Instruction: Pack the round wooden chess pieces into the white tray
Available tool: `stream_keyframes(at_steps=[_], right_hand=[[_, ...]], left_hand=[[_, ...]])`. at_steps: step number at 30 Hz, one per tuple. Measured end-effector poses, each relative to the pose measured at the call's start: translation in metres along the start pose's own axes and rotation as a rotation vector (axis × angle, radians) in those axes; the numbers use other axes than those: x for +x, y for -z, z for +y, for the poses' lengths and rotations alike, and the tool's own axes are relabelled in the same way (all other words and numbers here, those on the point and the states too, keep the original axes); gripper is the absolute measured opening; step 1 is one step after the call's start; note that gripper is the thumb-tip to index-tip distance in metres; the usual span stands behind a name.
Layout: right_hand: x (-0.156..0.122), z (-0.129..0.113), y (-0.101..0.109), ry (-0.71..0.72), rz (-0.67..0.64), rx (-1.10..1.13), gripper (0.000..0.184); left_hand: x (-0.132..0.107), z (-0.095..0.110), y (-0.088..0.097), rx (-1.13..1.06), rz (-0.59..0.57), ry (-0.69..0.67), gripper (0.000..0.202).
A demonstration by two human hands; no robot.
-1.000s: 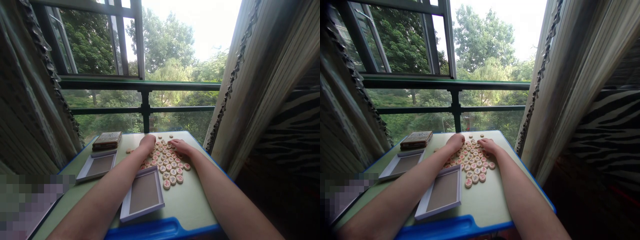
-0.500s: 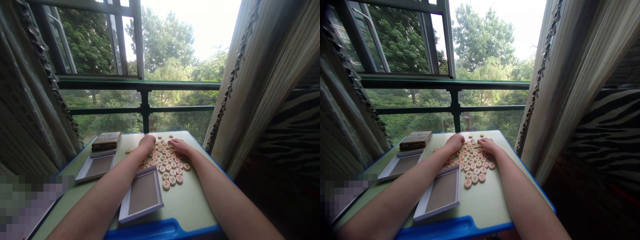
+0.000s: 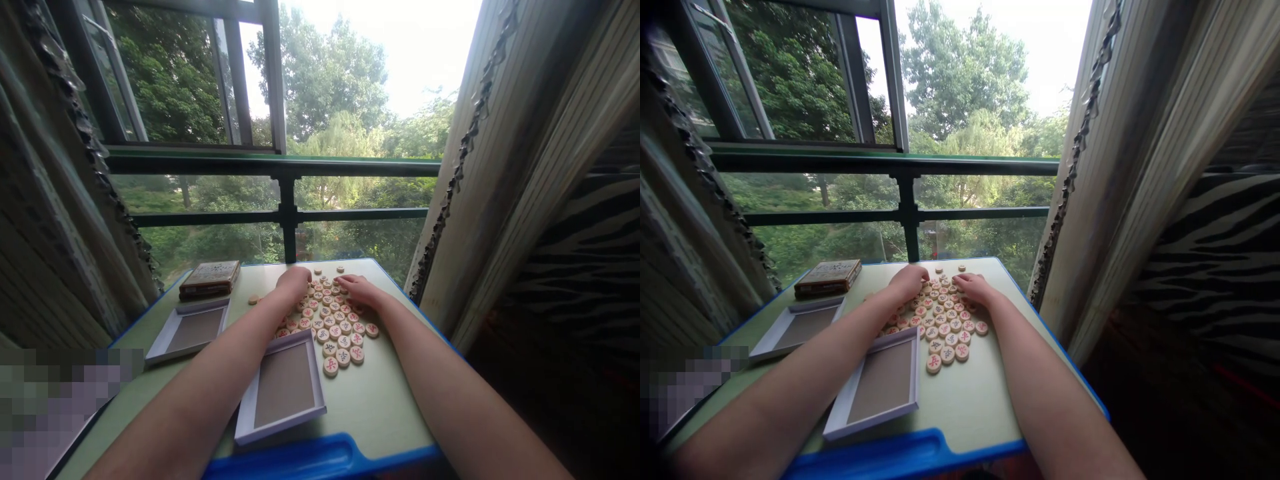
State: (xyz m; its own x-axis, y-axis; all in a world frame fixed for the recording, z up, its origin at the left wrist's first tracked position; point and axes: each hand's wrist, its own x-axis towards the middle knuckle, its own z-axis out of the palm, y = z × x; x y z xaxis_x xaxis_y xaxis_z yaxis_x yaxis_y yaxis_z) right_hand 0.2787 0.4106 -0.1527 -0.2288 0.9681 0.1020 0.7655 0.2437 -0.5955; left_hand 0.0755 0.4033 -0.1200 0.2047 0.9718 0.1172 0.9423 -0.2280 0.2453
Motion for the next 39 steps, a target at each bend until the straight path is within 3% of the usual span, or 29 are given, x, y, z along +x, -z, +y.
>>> stream_keyframes(at_steps=[14,25,30,34,39], right_hand=[[-0.003,-0.003,0.001,-0.025,-0.008,0.03,0.041],[0.0,-0.002,-0.002,0.006,0.029,0.021,0.039],[0.0,-0.002,-0.003,-0.038,0.003,0.014,0.043],[0.0,-0.002,-0.003,-0.082,0.024,0.021,0.044],[0.0,-0.002,-0.002,-0.038,0.022,0.127,0.043]], left_hand=[[-0.001,0.004,0.026,-0.058,-0.214,-0.25,0.052],[0.001,0.005,0.017,-0.064,-0.24,-0.272,0.039],[0.006,0.011,0.013,-0.068,-0.068,-0.319,0.044],[0.008,0.017,0.001,-0.056,-0.107,-0.404,0.039],[0.006,0.02,-0.017,0.005,-0.119,-0.477,0.042]])
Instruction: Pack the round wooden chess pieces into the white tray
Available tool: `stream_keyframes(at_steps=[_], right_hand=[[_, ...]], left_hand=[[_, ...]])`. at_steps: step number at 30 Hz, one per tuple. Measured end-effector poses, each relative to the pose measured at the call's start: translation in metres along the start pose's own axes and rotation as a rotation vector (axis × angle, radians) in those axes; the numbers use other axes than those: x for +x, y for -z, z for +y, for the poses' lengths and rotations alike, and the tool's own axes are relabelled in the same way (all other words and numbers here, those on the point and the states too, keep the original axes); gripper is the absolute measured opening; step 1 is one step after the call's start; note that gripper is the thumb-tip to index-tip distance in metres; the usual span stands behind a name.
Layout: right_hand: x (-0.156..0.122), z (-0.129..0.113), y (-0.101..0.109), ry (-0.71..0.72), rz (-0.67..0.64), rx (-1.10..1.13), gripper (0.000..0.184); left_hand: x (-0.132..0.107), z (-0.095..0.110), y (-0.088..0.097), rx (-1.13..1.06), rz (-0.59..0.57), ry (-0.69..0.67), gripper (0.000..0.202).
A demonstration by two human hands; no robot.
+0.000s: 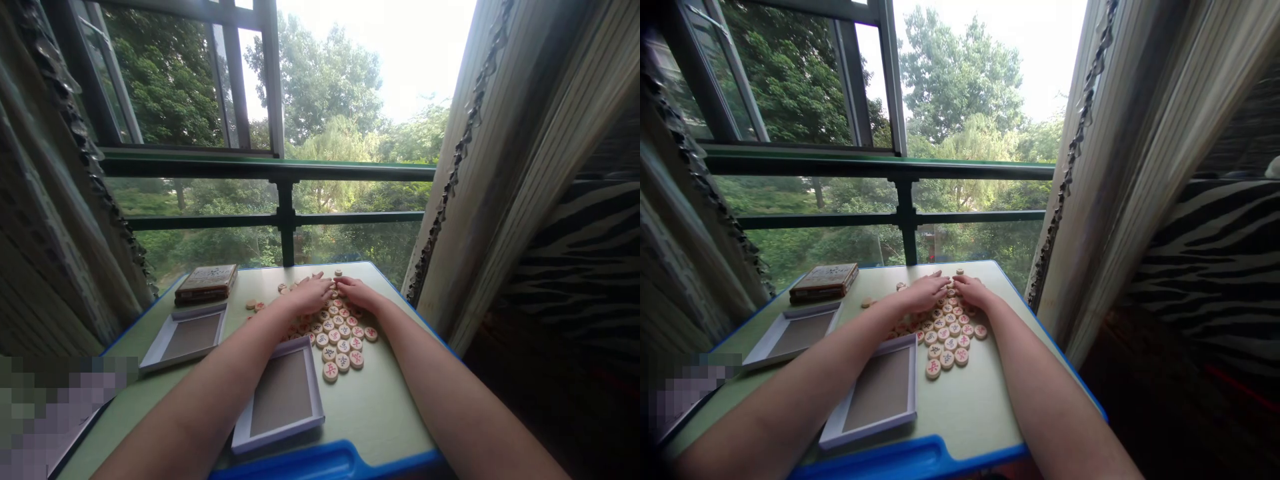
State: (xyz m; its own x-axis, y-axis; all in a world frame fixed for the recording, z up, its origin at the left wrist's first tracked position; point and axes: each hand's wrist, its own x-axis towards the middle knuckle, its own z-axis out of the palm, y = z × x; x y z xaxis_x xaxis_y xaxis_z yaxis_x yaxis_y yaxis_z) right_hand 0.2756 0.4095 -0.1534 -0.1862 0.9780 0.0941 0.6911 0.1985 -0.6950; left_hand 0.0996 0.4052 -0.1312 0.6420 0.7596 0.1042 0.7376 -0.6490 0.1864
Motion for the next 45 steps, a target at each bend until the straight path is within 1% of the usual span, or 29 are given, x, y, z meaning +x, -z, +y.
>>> stream_keyframes(at_steps=[5,11,15,19,24,31,36,38,45], right_hand=[[0.001,0.002,0.0,0.015,-0.011,0.053,0.04],[0.0,-0.001,0.001,-0.015,-0.014,0.106,0.04],[-0.003,-0.005,0.001,-0.048,-0.009,0.209,0.038],[-0.004,-0.007,0.005,-0.044,0.027,0.331,0.035],[-0.004,-0.007,0.007,-0.055,0.033,0.462,0.036],[-0.006,-0.006,0.009,0.002,-0.007,0.47,0.041],[-0.008,-0.008,0.01,-0.003,-0.023,0.478,0.044],[-0.009,-0.009,0.011,-0.001,-0.028,0.483,0.044],[-0.01,-0.01,0.01,-0.031,-0.032,0.504,0.037]], left_hand=[[0.0,0.003,-0.007,0.037,0.007,-0.02,0.043],[0.0,0.002,-0.01,0.056,0.01,-0.022,0.046],[-0.001,0.003,-0.01,0.037,0.019,-0.019,0.044],[-0.003,0.005,-0.007,0.002,0.027,-0.025,0.043],[-0.006,0.008,-0.004,-0.017,0.024,-0.02,0.043],[-0.006,0.006,-0.003,0.012,0.028,0.005,0.042],[-0.004,0.004,-0.003,0.022,0.05,0.032,0.041],[-0.004,0.004,-0.003,0.017,0.058,0.045,0.042],[-0.004,0.004,-0.002,0.031,0.032,0.04,0.048]])
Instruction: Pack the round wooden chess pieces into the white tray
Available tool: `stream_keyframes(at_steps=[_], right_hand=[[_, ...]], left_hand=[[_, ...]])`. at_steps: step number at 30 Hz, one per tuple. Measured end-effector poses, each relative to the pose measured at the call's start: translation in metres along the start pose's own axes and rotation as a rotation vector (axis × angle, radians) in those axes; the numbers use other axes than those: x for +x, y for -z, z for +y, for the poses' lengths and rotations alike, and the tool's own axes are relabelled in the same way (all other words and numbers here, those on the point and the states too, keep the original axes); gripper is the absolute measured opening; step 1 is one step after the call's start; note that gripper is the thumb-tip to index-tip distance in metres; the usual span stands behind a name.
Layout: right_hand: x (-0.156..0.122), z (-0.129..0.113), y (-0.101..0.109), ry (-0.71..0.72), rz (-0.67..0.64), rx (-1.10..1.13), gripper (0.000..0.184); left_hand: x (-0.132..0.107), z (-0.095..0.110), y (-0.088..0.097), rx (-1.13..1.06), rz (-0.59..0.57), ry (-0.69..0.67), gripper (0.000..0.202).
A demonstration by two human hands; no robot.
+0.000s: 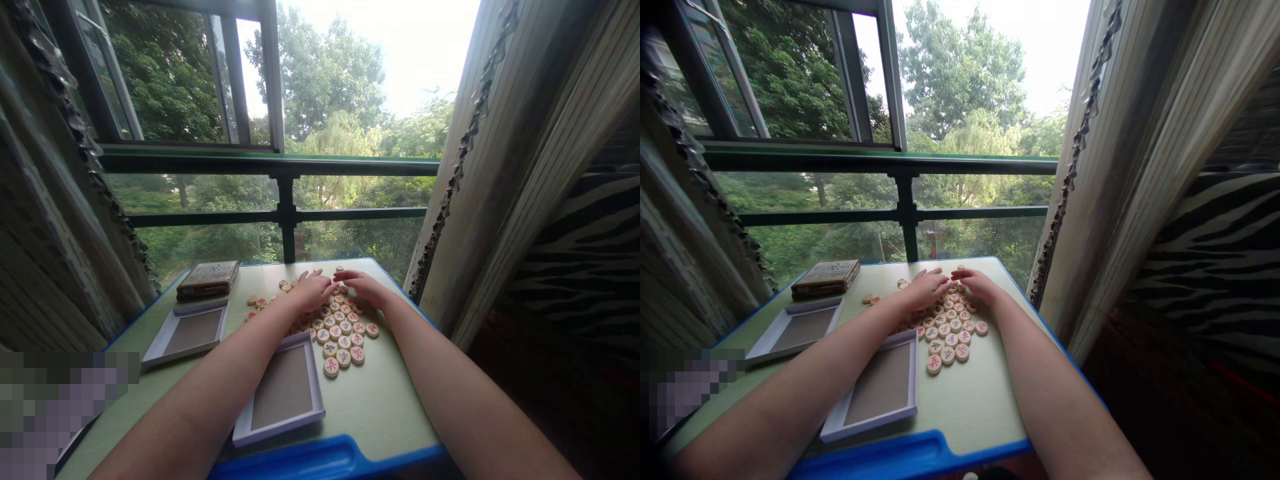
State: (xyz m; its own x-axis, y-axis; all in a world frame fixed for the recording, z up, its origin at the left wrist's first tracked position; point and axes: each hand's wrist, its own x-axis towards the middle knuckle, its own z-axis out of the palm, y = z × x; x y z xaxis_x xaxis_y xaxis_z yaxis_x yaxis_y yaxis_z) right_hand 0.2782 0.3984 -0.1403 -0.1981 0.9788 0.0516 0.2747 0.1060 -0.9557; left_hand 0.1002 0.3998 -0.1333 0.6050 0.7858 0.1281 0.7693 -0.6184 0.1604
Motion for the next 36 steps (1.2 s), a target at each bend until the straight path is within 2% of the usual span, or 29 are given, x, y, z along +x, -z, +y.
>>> stream_keyframes(at_steps=[6,10,18,23,26,30,36], right_hand=[[0.0,-0.002,-0.002,-0.018,0.061,-0.002,0.03],[0.002,0.0,-0.006,-0.036,0.155,-0.125,0.028],[0.002,-0.002,-0.006,-0.035,0.183,-0.236,0.039],[0.002,-0.003,-0.007,-0.077,0.174,-0.282,0.035],[0.001,-0.004,-0.008,-0.078,0.167,-0.283,0.033],[0.0,-0.004,-0.009,-0.07,0.16,-0.276,0.033],[0.003,-0.002,-0.009,-0.073,0.15,-0.282,0.033]], left_hand=[[0.001,-0.001,0.0,0.009,0.018,0.019,0.044],[0.0,0.0,0.002,0.03,0.035,0.046,0.038],[-0.001,0.0,0.004,0.046,0.077,0.092,0.032],[-0.002,-0.004,0.007,0.049,0.128,0.215,0.033],[-0.005,-0.008,0.014,0.037,0.153,0.333,0.035],[-0.008,-0.012,0.023,-0.019,0.106,0.468,0.031],[-0.008,-0.015,0.03,-0.066,0.013,0.502,0.024]])
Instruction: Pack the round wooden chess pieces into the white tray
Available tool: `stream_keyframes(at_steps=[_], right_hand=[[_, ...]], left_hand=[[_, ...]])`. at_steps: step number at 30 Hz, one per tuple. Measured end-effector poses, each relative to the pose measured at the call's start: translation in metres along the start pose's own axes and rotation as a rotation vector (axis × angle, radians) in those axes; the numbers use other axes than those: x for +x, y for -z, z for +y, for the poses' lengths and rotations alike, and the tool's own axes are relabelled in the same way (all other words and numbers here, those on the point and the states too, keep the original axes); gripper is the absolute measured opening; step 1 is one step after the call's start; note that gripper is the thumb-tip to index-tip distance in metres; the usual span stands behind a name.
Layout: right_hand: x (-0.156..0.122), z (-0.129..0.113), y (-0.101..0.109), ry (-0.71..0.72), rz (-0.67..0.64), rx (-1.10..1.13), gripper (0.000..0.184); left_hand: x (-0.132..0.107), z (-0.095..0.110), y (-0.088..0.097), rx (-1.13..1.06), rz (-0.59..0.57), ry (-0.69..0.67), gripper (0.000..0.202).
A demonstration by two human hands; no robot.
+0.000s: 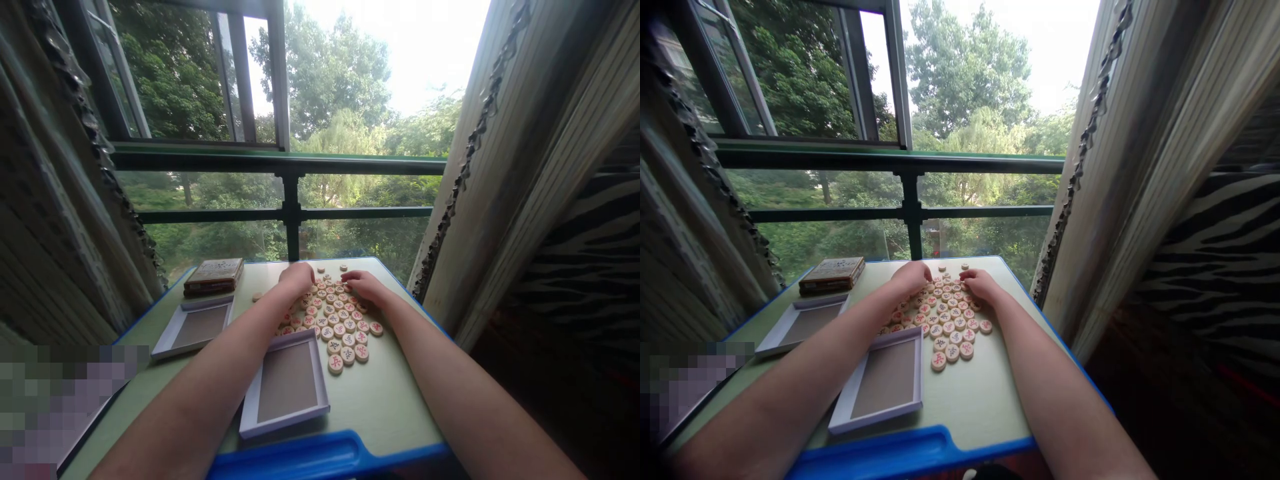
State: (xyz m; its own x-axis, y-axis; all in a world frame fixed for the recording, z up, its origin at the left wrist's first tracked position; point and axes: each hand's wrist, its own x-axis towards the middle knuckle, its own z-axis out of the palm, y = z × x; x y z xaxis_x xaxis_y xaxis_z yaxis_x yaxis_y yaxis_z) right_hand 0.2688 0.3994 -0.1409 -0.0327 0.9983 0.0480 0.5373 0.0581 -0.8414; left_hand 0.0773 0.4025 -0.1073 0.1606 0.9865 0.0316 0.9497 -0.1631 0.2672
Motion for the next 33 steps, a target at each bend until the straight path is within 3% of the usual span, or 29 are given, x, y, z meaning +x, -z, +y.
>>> stream_keyframes(at_steps=[5,24,33], right_hand=[[0.0012,0.0016,-0.0008,-0.002,-0.011,0.003,0.032],[0.0022,0.0008,-0.0011,-0.012,-0.009,0.0,0.031],[0.0007,0.0005,-0.001,-0.003,-0.014,0.004,0.031]], left_hand=[[0.002,-0.0005,-0.0017,0.022,-0.066,-0.029,0.018],[-0.001,-0.0043,-0.0004,0.042,-0.093,-0.128,0.017],[0.0058,-0.0071,-0.0021,0.088,-0.091,-0.125,0.029]])
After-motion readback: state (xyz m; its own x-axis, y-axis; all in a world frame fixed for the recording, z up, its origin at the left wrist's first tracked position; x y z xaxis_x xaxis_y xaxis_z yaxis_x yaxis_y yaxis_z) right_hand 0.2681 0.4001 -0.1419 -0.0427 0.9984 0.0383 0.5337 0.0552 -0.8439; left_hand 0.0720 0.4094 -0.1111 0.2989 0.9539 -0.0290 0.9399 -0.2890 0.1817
